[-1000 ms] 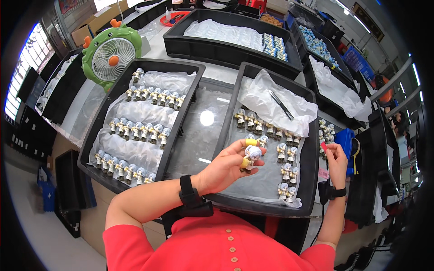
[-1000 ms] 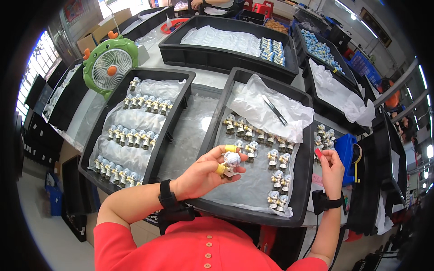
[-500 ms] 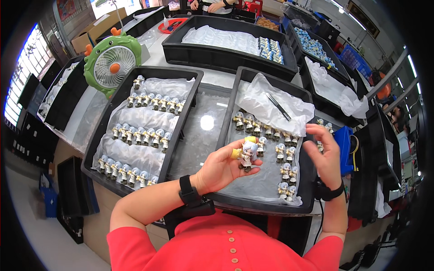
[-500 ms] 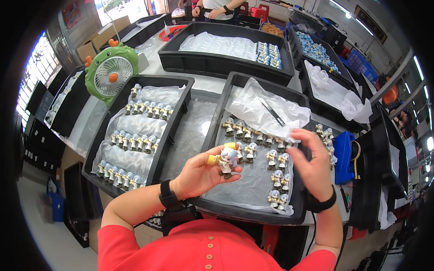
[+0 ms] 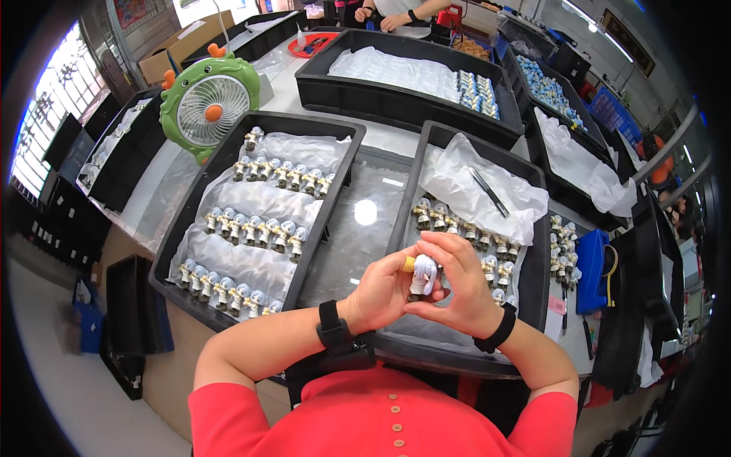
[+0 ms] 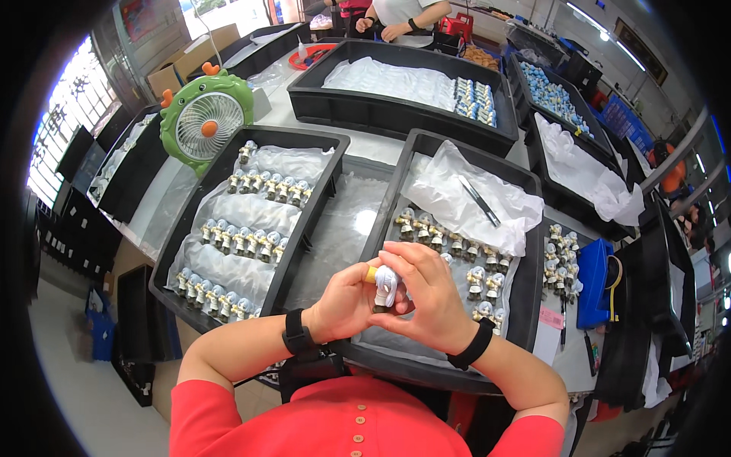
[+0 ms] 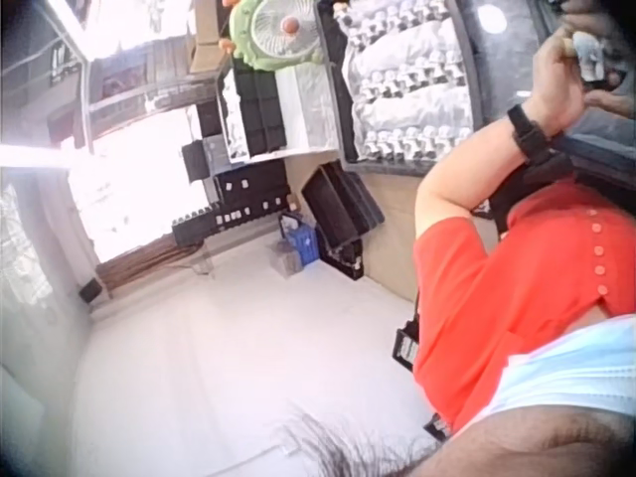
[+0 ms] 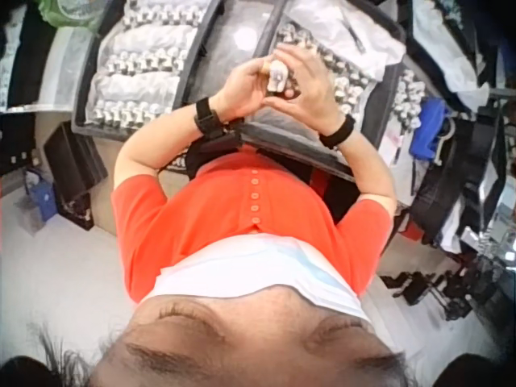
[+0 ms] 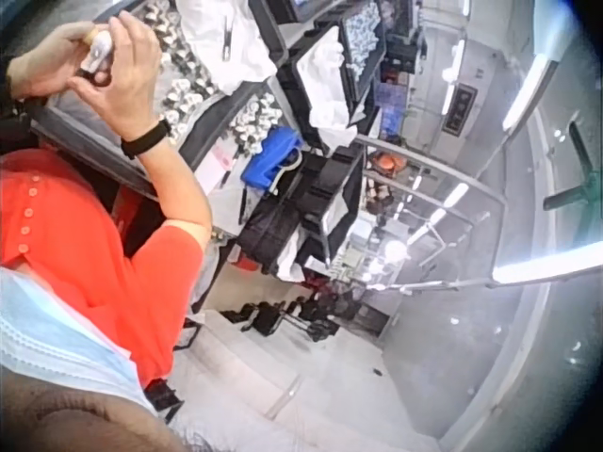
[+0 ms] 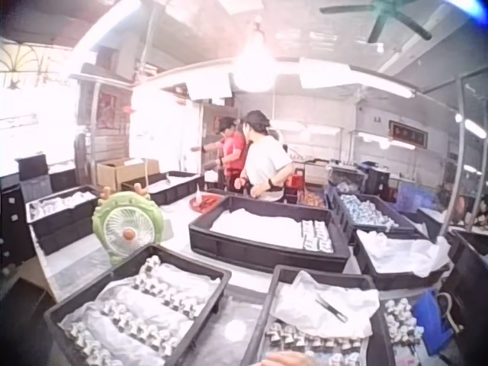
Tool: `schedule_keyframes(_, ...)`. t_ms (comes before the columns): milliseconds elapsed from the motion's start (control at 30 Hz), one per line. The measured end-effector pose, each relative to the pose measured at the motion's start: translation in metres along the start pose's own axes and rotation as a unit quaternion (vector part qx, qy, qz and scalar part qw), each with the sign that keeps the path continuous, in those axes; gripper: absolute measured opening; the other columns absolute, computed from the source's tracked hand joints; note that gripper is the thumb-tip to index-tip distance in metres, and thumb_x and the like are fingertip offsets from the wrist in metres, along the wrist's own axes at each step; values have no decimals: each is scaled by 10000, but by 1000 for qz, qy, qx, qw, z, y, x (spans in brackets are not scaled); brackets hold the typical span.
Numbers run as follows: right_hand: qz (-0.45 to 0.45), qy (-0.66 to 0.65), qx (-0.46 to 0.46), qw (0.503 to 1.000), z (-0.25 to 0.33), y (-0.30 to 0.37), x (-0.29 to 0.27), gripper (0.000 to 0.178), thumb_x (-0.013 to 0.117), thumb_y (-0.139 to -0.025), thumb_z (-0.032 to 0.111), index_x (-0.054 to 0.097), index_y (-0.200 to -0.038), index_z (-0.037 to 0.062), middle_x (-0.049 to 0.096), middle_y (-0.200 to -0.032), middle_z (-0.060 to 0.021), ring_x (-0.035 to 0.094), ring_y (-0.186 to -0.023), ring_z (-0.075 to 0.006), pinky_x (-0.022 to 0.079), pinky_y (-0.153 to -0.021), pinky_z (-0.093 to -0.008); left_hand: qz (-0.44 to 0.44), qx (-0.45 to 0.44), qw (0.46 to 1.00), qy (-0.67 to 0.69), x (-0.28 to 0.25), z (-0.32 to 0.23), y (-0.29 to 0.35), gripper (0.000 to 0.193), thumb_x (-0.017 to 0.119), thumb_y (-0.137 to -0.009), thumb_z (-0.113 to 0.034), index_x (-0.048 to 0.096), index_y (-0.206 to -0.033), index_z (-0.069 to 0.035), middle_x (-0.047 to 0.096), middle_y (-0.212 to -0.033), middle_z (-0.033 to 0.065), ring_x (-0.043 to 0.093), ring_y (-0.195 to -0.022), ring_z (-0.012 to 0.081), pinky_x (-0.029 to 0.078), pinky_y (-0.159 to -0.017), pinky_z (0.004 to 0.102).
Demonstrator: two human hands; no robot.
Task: The person repeatedly picks up small cylindrical components from a tray, manipulates them with their fingers, and places them back into the tray. The task involves handling multiple identical items one by one in a repetitive cycle within a workshop setting.
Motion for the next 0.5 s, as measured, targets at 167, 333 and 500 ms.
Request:
schedule_keyframes(167, 10, -2, 2, 1000, -5, 1, 3, 827, 852, -560, 257, 471, -1263, 46, 483, -1284, -129, 465, -1174, -331, 376, -983, -428, -11, -18, 1000, 10, -10, 8, -3, 344, 327, -939, -198, 448, -1226, -53, 575, -950, 98, 582, -822, 232, 495, -775, 371)
schedule_keyframes(333, 22, -136, 95, 986, -30, 6, 5, 825, 839, -614, 241, 438, -1303, 28, 461, -1301, -151, 460, -1189, -315, 377, -1004, -392, -29, -9, 999, -16, -3, 2, -2, 403, 323, -949, -207, 374, -1320, -60, 558, -1112, 137, 553, -1072, 296, 464, -906, 418)
schedule_keyframes(500, 15, -212, 152, 965, -40, 10, 2, 820, 824, -645, 159, 415, -1348, 59, 450, -1322, -138, 443, -1231, -283, 357, -1033, -361, -29, 34, 998, -40, 4, -6, -3, 453, 320, -965, -155, 296, -1408, -64, 485, -1291, 113, 527, -1148, 256, 452, -921, 383)
Point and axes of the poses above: each hand's wrist, its own y-axis away from the middle knuckle, its own x-axis out of the palm, z = x × y, the point moved 8 cm from there along -y, towards the middle knuckle
